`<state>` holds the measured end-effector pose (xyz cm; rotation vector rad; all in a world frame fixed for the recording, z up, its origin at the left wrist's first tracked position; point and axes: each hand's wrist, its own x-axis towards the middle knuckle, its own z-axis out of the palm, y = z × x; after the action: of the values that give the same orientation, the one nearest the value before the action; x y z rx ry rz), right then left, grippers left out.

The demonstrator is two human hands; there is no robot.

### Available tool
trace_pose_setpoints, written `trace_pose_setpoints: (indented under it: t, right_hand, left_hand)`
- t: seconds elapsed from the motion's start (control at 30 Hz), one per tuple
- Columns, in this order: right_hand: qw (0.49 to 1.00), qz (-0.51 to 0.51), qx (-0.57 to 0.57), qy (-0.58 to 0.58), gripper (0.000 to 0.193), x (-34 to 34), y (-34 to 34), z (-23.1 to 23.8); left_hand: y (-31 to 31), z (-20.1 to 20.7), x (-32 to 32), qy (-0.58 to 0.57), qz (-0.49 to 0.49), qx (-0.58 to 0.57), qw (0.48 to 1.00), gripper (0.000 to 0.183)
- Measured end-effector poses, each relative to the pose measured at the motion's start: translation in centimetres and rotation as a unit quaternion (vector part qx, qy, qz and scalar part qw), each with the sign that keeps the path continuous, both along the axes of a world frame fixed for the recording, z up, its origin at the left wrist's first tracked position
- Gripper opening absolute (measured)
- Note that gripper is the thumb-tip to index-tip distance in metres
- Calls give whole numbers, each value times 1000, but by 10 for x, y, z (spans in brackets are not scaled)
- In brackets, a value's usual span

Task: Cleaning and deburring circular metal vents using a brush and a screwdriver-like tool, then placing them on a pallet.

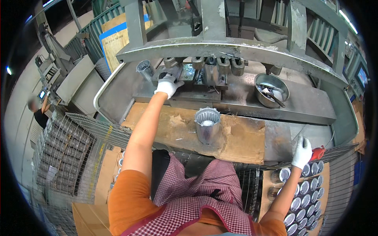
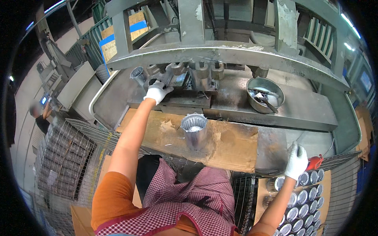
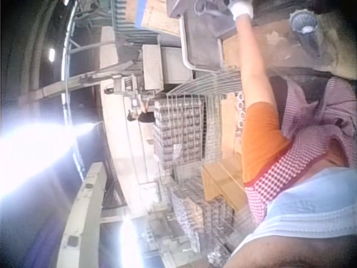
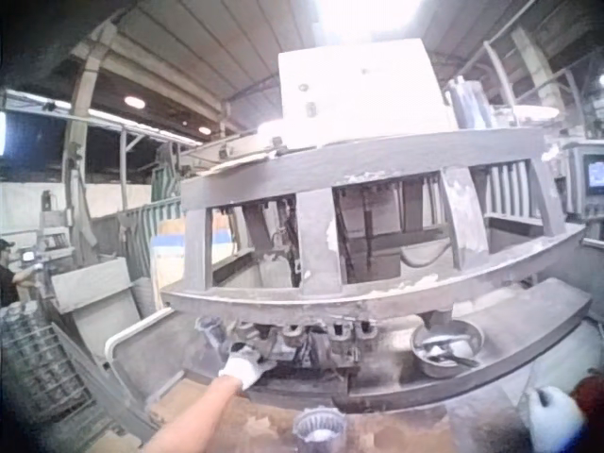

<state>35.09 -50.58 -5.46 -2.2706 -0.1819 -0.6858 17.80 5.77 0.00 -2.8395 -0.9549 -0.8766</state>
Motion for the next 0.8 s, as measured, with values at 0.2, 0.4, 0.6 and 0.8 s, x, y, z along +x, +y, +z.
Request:
trace_pose_setpoints:
  t: [0.2,0.4,0.6,0.8]
  right_hand:
    - [999,-37,-40,7,32,3,0,-1]
    - [983,-29,-53,-172,30,-10,-6,16]
    - [956,-176,151,-180,66,35,-88,-49]
    - [948,88,303,53,43,-22,-35,7]
  left_hand:
    - [4,11,-3,307,38,61,949,50]
    - [-27,0,-28,62,54,80,993,55]
    - [-120,-27,-72,-88,-142,-280,945,75]
    - [-204,-21,-32,-56,-331,-335,881,67]
